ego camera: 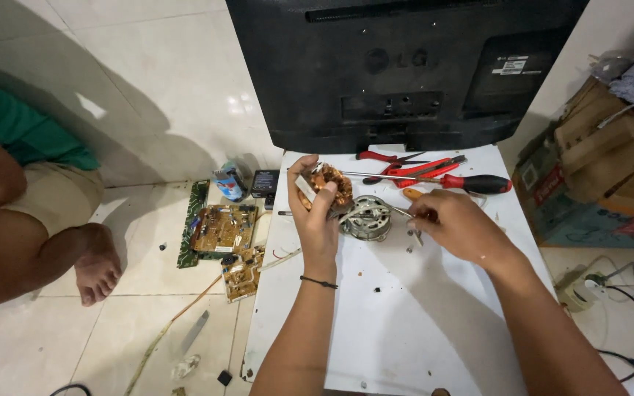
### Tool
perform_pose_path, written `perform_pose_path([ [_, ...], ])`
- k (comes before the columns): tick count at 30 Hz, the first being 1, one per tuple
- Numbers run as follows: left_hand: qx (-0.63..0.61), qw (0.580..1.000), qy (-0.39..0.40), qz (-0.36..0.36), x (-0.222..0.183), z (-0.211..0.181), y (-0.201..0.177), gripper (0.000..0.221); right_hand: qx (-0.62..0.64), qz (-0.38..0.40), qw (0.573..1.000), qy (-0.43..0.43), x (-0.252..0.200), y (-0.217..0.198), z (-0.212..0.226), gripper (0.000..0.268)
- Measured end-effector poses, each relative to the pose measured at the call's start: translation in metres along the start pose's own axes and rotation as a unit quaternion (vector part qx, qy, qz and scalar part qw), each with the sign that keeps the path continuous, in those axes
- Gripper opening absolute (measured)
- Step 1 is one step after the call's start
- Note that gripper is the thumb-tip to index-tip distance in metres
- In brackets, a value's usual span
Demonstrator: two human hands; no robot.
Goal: Cleaning dust and debris from motor components using a brush and a screwdriver.
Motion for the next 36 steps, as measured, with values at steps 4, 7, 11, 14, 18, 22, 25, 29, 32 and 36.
perform_pose_path([
  [4, 0.004, 1.000, 0.010, -0.021, 0.001, -0.004, 0.000, 0.046, -0.111, 0.029, 0.993, -0.007, 0.006, 0.010, -0.009, 0.026],
  [7, 0.010, 0.999, -0.002, -0.034, -0.001, -0.004, 0.004, 0.044, -0.100, 0.007, 0.995, -0.017, 0.005, 0.013, -0.018, 0.024],
  [11, 0.008, 0.999, -0.017, -0.048, 0.000, 0.006, -0.001, 0.044, -0.060, -0.081, 0.995, -0.024, 0.007, 0.011, -0.021, 0.023],
  [14, 0.020, 0.998, -0.017, -0.051, -0.001, 0.007, 0.000, 0.048, -0.124, -0.182, 0.970, -0.103, 0.018, 0.036, -0.037, 0.018],
  [18, 0.003, 0.998, -0.035, -0.046, -0.004, 0.003, 0.010, 0.039, -0.117, -0.169, 0.970, -0.132, 0.025, 0.057, -0.028, 0.018],
  [22, -0.010, 0.998, -0.041, -0.041, -0.001, 0.010, 0.002, 0.041, -0.128, -0.157, 0.969, -0.141, 0.026, 0.060, -0.019, 0.019],
  [25, -0.008, 0.999, -0.037, -0.030, -0.001, 0.013, 0.000, 0.044, -0.127, -0.236, 0.950, -0.162, 0.020, 0.043, -0.021, 0.020],
  [29, -0.008, 0.999, -0.024, -0.023, -0.002, 0.006, 0.001, 0.042, -0.168, -0.312, 0.923, -0.149, 0.017, 0.023, -0.068, 0.019],
  [32, 0.010, 1.000, -0.020, -0.017, -0.003, 0.001, 0.004, 0.048, -0.110, -0.129, 0.985, 0.014, 0.011, 0.004, -0.065, 0.020],
  [36, -0.012, 1.000, -0.020, -0.009, -0.004, 0.009, 0.001, 0.050, -0.084, 0.016, 0.991, 0.099, 0.010, 0.003, -0.061, 0.036],
])
Point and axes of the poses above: each hand's wrist, its own x-axis towards the middle knuckle, its own y-axis out of the palm, z = x × y, the point moved 1 cm from there along x, towards the middle knuckle, and after that the axes turned 1 degree about x, right-handed, at the moved point
